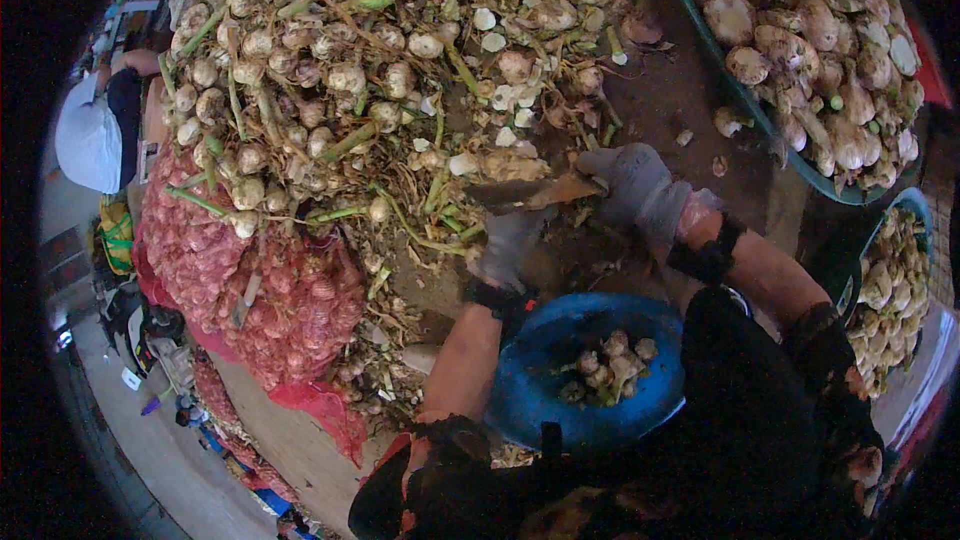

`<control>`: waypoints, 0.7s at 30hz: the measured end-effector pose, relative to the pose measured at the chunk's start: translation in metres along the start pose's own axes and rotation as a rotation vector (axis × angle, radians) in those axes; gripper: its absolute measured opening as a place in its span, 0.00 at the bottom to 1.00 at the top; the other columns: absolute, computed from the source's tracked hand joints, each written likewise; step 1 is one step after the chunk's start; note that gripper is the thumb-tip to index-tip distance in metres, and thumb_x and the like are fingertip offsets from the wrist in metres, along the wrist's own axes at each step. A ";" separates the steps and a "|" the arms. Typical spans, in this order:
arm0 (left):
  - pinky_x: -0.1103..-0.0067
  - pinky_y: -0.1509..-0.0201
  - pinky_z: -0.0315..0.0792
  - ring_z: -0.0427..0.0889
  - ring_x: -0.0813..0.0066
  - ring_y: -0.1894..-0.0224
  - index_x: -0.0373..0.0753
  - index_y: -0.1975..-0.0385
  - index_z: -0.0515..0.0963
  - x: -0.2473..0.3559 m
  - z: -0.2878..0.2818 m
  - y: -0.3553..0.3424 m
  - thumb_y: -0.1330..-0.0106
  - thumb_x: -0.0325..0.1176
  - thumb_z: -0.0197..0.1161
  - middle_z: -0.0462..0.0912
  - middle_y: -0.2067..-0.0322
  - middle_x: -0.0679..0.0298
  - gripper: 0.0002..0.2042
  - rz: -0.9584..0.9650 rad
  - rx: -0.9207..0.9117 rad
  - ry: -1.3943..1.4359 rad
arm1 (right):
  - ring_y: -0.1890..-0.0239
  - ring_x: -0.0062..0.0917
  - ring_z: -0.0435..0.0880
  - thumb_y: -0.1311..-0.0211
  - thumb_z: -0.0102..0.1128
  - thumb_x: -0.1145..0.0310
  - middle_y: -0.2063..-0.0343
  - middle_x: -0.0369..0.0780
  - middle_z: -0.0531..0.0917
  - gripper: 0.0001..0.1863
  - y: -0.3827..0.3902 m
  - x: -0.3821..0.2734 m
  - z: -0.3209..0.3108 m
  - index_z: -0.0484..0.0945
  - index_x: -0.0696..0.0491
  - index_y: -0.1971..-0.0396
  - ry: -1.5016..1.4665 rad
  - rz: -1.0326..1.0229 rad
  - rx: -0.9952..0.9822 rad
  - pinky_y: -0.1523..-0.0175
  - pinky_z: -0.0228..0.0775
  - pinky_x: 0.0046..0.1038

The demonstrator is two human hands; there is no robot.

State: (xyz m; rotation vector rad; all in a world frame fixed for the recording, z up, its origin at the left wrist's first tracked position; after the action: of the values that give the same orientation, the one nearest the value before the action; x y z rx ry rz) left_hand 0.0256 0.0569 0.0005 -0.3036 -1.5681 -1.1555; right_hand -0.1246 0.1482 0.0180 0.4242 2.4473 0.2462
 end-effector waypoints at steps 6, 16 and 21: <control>0.80 0.65 0.70 0.75 0.74 0.66 0.39 0.66 0.71 0.055 0.028 0.012 0.52 0.28 0.58 0.75 0.68 0.64 0.12 0.502 -0.055 -0.652 | 0.71 0.34 0.76 0.61 0.54 0.71 0.75 0.43 0.76 0.12 0.038 0.077 0.000 0.72 0.49 0.70 -0.050 0.295 0.111 0.68 0.68 0.29; 0.79 0.63 0.69 0.75 0.71 0.66 0.40 0.66 0.72 0.032 0.006 0.009 0.56 0.32 0.62 0.76 0.68 0.63 0.15 0.563 -0.084 -0.523 | 0.72 0.36 0.76 0.63 0.57 0.66 0.76 0.44 0.76 0.14 0.009 0.015 -0.021 0.72 0.50 0.71 -0.013 0.205 -0.116 0.69 0.67 0.29; 0.79 0.61 0.69 0.75 0.70 0.65 0.39 0.65 0.70 0.051 0.008 0.008 0.59 0.33 0.64 0.75 0.68 0.62 0.19 0.418 -0.050 -0.667 | 0.71 0.25 0.75 0.55 0.55 0.64 0.76 0.39 0.76 0.14 0.012 0.049 -0.004 0.70 0.54 0.68 -0.536 0.322 0.076 0.66 0.66 0.24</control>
State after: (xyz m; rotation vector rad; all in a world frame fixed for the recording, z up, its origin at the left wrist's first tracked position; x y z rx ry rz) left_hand 0.0078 0.0483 0.0490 -1.0816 -1.9154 -0.7953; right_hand -0.1608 0.1766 -0.0034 0.8061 1.8622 0.1478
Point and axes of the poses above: each hand's wrist, its own y-axis away from the middle knuckle, its own z-axis out of the palm, x = y × z, the point moved 3 cm from there along -y, towards the middle knuckle
